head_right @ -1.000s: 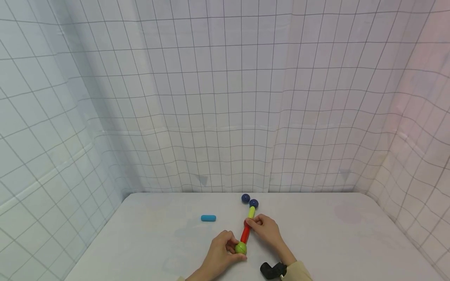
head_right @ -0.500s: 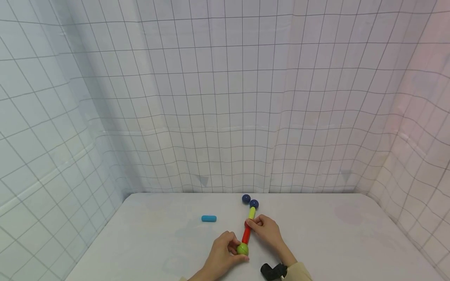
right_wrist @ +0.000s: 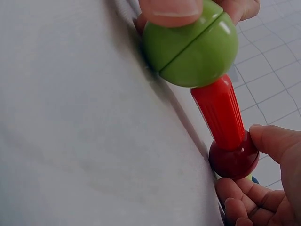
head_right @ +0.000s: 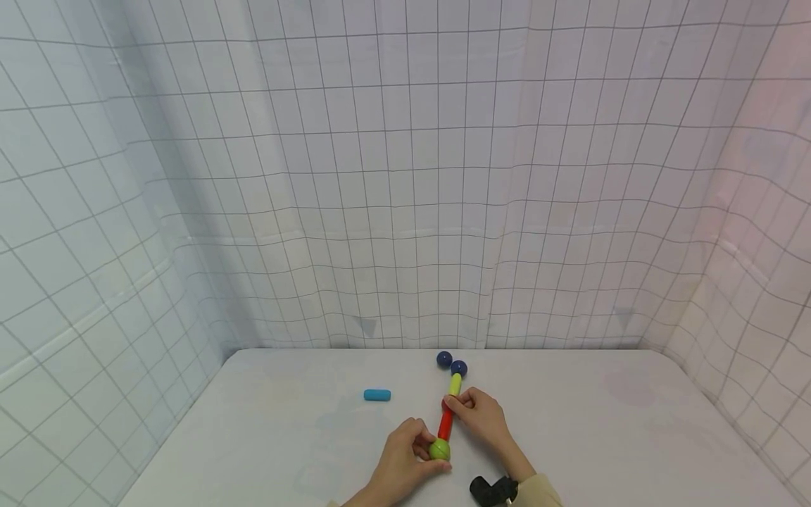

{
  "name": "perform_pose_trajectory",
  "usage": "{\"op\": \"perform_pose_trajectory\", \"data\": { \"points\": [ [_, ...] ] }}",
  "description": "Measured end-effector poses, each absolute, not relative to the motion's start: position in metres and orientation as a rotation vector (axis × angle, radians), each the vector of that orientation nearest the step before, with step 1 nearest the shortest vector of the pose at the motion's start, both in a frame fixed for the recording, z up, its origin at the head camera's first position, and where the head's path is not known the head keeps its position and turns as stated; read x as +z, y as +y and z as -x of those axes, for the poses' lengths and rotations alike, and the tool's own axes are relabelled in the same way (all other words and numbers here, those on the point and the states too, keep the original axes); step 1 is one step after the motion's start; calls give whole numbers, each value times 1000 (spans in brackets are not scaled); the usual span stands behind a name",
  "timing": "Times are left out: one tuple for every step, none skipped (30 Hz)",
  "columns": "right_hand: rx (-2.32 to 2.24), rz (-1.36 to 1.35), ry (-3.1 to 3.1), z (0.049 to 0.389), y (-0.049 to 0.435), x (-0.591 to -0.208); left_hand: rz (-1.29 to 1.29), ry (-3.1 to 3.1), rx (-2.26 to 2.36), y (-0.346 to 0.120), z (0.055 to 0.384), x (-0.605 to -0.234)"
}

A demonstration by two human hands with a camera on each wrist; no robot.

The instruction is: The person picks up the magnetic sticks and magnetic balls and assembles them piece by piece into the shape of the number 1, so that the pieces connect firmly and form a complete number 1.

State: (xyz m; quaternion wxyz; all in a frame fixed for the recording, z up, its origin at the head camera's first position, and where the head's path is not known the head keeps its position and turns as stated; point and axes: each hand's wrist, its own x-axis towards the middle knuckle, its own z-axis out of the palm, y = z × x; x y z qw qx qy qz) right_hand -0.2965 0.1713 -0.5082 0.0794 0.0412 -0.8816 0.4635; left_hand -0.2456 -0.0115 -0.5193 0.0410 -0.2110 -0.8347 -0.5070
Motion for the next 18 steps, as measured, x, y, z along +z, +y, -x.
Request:
{"op": "perform_pose_trajectory", "data": {
  "points": [
    [1385,-130,-2631,296,171,-508,646,-2558,-1553,-11,246,-519],
    [1377,-141,-2625,296,171,-508,644,-2559,-1554,-11,245,-519],
    [1376,-136,-2628,297,171,-508,638,-2564,-1553,-11,245,-519],
    [1374,-132,-2631,297,171,-509,634,-2567,-1553,-11,245,-519],
    [1376,-121,-2638,298,171,-509,633,-2567,-1550,-11,245,-520],
    [1388,-98,-2644,298,171,-509,627,-2569,-1554,-11,245,-519],
    [1385,-91,-2650,299,171,-509,629,-2562,-1555,-11,245,-519],
    [1385,-78,-2656,299,171,-509,633,-2552,-1558,-10,245,-519],
    [1391,-60,-2662,299,170,-509,637,-2544,-1559,-10,245,-520],
    [1392,-55,-2661,300,170,-509,640,-2536,-1559,-10,245,-520],
    [1391,-50,-2662,300,170,-508,645,-2526,-1560,-10,245,-520],
    [1389,-45,-2663,300,170,-509,645,-2520,-1561,-9,245,-520],
    [1391,-42,-2661,300,171,-509,648,-2512,-1560,-9,245,-521],
    [1393,-40,-2660,300,171,-510,650,-2504,-1560,-9,245,-521],
    [1396,-40,-2659,300,171,-510,648,-2503,-1561,-8,245,-521],
    [1396,-43,-2658,301,172,-510,646,-2499,-1566,-8,245,-521],
    [1396,-43,-2657,301,172,-511,645,-2495,-1568,-8,245,-521],
    [1397,-43,-2655,302,172,-512,646,-2491,-1569,-8,245,-521]
  ]
}}
